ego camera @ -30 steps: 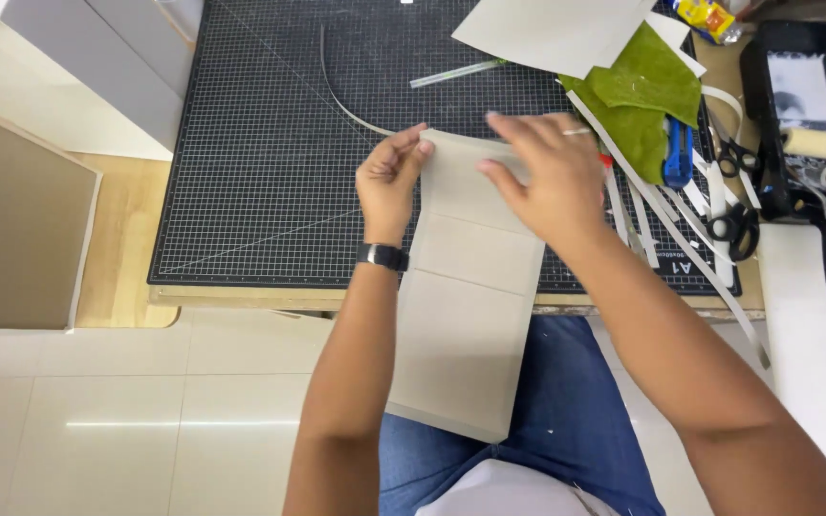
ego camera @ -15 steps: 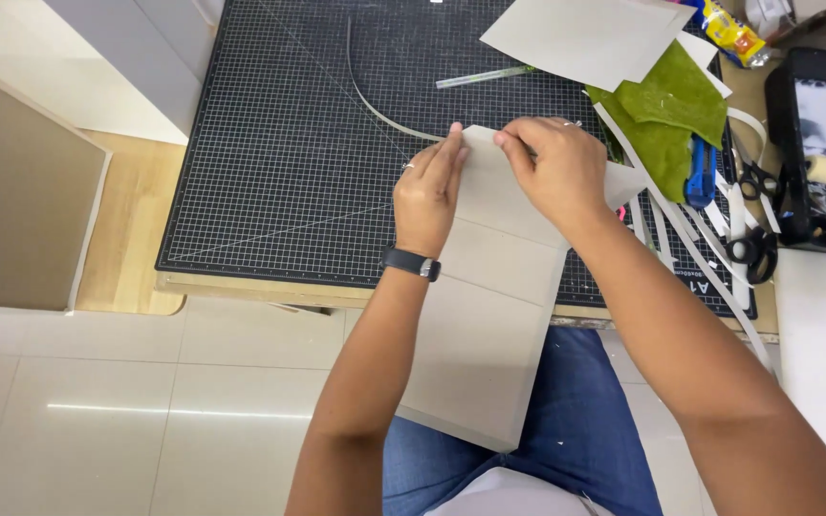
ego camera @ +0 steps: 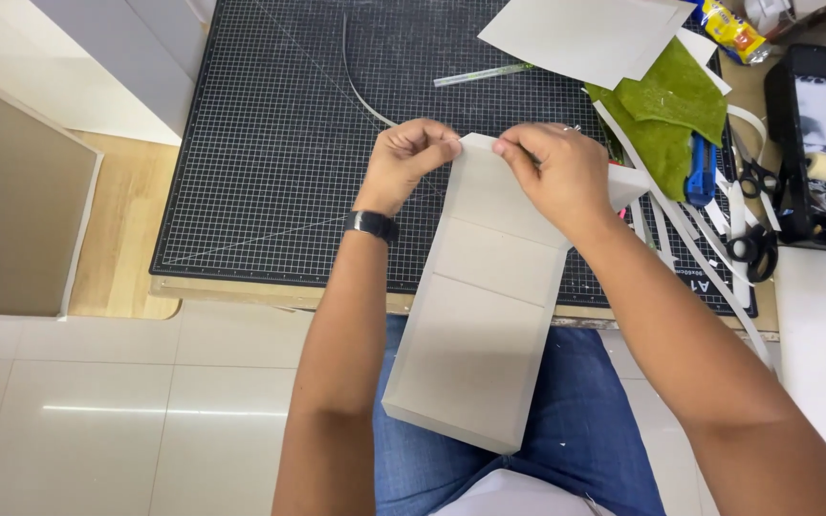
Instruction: Assembling a cardboard box or folder by applying adhesive with a roller, aligning panels, and smoothing surfaces with a scraper.
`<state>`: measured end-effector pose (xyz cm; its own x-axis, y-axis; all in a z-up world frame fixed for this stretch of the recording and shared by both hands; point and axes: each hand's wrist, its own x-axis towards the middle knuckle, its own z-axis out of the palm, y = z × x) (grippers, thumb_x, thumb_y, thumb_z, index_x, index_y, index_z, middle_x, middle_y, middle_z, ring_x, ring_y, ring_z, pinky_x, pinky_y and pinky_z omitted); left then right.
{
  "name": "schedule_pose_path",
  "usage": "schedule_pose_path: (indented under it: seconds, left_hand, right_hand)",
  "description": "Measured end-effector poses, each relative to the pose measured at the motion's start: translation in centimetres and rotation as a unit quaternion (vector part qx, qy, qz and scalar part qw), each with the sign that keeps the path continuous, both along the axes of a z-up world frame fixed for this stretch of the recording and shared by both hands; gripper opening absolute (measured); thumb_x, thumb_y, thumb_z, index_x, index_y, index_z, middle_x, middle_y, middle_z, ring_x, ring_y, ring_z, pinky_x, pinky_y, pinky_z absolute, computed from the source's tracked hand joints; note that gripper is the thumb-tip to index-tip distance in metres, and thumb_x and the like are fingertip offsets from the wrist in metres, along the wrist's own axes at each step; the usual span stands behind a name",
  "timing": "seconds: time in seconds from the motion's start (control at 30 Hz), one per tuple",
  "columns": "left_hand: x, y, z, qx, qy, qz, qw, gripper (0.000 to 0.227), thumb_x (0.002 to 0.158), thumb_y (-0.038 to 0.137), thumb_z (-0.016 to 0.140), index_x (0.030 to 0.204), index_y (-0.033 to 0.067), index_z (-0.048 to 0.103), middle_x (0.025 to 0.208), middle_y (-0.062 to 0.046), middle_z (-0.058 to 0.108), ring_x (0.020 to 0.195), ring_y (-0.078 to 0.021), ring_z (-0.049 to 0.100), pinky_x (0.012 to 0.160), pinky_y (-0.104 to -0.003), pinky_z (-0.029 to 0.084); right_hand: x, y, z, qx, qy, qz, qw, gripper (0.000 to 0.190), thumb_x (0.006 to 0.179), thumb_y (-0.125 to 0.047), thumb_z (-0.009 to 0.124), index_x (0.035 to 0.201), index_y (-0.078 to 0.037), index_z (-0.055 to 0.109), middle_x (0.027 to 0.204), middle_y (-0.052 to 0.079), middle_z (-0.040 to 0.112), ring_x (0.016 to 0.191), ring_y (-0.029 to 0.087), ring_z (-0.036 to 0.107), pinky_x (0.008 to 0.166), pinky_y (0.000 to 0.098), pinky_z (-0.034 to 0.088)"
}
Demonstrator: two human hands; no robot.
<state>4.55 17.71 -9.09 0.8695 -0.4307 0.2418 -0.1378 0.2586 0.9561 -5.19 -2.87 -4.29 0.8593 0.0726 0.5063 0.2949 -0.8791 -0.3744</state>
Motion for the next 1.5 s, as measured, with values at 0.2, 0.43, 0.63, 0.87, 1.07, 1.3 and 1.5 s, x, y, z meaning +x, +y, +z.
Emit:
schedule_pose_path:
  seconds: [0.2, 0.43, 0.63, 0.87, 1.07, 1.3, 1.5]
  left_hand:
    - [-3.3, -0.1, 0.6, -0.008, 0.008, 0.074, 0.997, 0.011, 0.093, 0.014, 0.08, 0.104, 0.0116, 0.08, 0.079, -0.005, 0.076, 0.077, -0.0066, 0.07, 0.079, -0.025, 0.064]
    - [-2.2, 0.1, -0.1, -0.065, 0.101, 0.025, 0.992, 0.014, 0.088, 0.008, 0.081, 0.103, 0.007, 0.081, 0.077, -0.006, 0.075, 0.079, -0.0078, 0.07, 0.086, -0.029, 0.065]
    - [-1.8, 0.2, 0.1, -0.06, 0.154, 0.011, 0.986, 0.015, 0.085, 0.003, 0.078, 0.099, 0.0067, 0.081, 0.078, -0.007, 0.075, 0.078, -0.0124, 0.072, 0.083, -0.032, 0.066]
    - [-2.0, 0.2, 0.1, -0.054, 0.154, 0.012, 0.986, 0.013, 0.084, 0.005, 0.079, 0.096, 0.0076, 0.082, 0.077, -0.005, 0.074, 0.078, -0.0106, 0.07, 0.083, -0.032, 0.066]
    - [-1.5, -0.9, -1.3, -0.04, 0.114, 0.063, 0.991, 0.008, 0.081, 0.007, 0.079, 0.089, 0.0084, 0.08, 0.07, -0.003, 0.069, 0.071, -0.0078, 0.066, 0.075, -0.03, 0.066]
    - [-3.4, -1.5, -0.4, -0.043, 0.021, 0.114, 0.992, 0.014, 0.086, 0.01, 0.076, 0.099, 0.0101, 0.077, 0.079, -0.004, 0.071, 0.08, -0.0091, 0.063, 0.079, -0.029, 0.058]
    - [-4.7, -4.5, -2.1, -0.041, 0.031, 0.078, 0.996, 0.027, 0.086, 0.022, 0.087, 0.106, 0.0087, 0.075, 0.088, -0.001, 0.073, 0.088, -0.0091, 0.066, 0.084, -0.027, 0.056]
  right_hand:
    - [0.1, -0.4, -0.2, -0.004, -0.036, 0.017, 0.999, 0.011, 0.109, -0.024, 0.07, 0.102, -0.019, 0.077, 0.09, -0.002, 0.076, 0.093, 0.026, 0.073, 0.08, 0.0349, 0.056]
    - [-0.3, -0.2, -0.2, -0.003, -0.043, 0.022, 0.999, 0.01, 0.108, -0.023, 0.071, 0.101, -0.018, 0.076, 0.087, -0.001, 0.075, 0.09, 0.026, 0.073, 0.078, 0.0356, 0.056]
    - [-0.4, 0.0, -0.1, -0.009, -0.051, 0.016, 0.999, 0.011, 0.108, -0.023, 0.072, 0.099, -0.019, 0.076, 0.082, -0.001, 0.073, 0.087, 0.026, 0.073, 0.076, 0.0346, 0.055]
    - [-0.4, 0.0, -0.7, -0.014, -0.065, 0.019, 0.998, 0.011, 0.108, -0.022, 0.072, 0.099, -0.019, 0.077, 0.081, -0.002, 0.073, 0.086, 0.025, 0.073, 0.076, 0.0336, 0.055]
    - [-0.3, -0.1, -1.6, -0.031, -0.097, 0.02, 0.995, 0.01, 0.108, -0.022, 0.072, 0.099, -0.019, 0.076, 0.084, -0.003, 0.074, 0.086, 0.023, 0.073, 0.075, 0.0328, 0.055]
    - [-0.3, -0.3, -1.9, -0.045, -0.113, 0.014, 0.992, 0.009, 0.108, -0.025, 0.072, 0.103, -0.021, 0.077, 0.085, -0.004, 0.075, 0.086, 0.022, 0.073, 0.076, 0.0334, 0.055]
    - [-0.3, 0.2, -1.0, -0.067, -0.217, 0.046, 0.973, 0.026, 0.11, -0.019, 0.06, 0.131, -0.012, 0.074, 0.102, 0.007, 0.075, 0.1, 0.029, 0.069, 0.092, 0.0426, 0.052]
